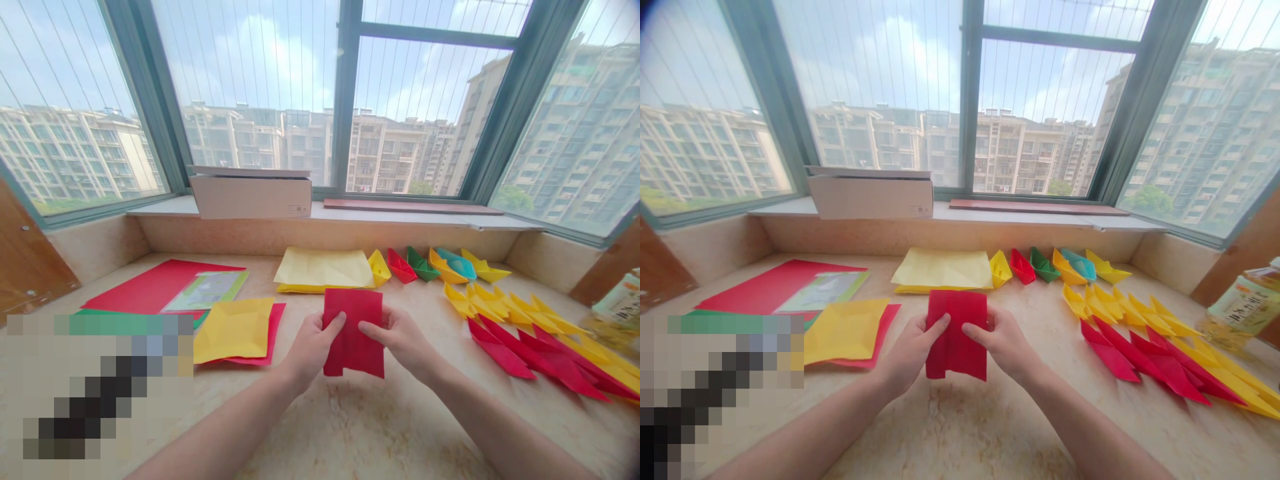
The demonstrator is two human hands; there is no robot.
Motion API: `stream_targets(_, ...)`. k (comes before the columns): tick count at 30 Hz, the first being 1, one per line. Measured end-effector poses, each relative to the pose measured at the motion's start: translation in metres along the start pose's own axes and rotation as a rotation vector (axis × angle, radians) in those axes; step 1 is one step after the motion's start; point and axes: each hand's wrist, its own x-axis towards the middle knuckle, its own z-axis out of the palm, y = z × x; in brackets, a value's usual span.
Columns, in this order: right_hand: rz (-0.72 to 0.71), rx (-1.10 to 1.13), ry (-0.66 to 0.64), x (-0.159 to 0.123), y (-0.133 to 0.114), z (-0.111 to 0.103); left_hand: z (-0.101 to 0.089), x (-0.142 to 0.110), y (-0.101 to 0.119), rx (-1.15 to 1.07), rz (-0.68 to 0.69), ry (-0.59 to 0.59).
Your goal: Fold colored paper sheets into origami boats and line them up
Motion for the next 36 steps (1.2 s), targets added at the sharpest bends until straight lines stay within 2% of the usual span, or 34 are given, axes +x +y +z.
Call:
stream_targets(5, -0.014, -0.071, 0.185, -0.003, -0.002, 0.001, 0.002, -0.003, 0.001, 0.034, 0.003, -0.081)
stream_targets(9, -0.154, -0.273, 0.290, -0.004, 0.003, 0.001, 0.004, -0.008, 0.003, 0.060, -0.026, -0.114)
stream_targets(12, -0.276, -0.426, 0.319, -0.004, 0.004, 0.001, 0.005, -0.008, 0.002, 0.062, -0.012, -0.088)
stream_targets(14, -0.269, -0.439, 0.321, -0.003, 0.004, 0.001, 0.005, -0.006, 0.002, 0.042, 0.020, -0.042)
stream_targets(18, -0.160, -0.435, 0.330, -0.002, 0.004, -0.003, 0.004, -0.001, 0.001, 0.026, 0.085, 0.015)
stream_targets(21, -0.265, -0.542, 0.338, -0.004, 0.006, -0.003, 0.004, -0.001, 0.001, 0.023, 0.090, 0.043)
stream_targets(25, -0.478, -0.677, 0.264, -0.009, 0.012, 0.002, 0.008, -0.004, 0.002, 0.005, 0.099, 0.091)
stream_targets(29, -0.565, -0.804, 0.104, -0.010, 0.019, 0.006, 0.011, -0.007, 0.003, 0.011, 0.122, 0.069)
stream_targets(32, -0.542, -0.865, -0.004, -0.011, 0.019, 0.007, 0.011, -0.008, 0.003, 0.041, 0.138, 0.038)
stream_targets(36, -0.427, -0.884, -0.065, -0.015, 0.012, 0.007, 0.009, -0.008, 0.002, 0.100, 0.176, -0.020)
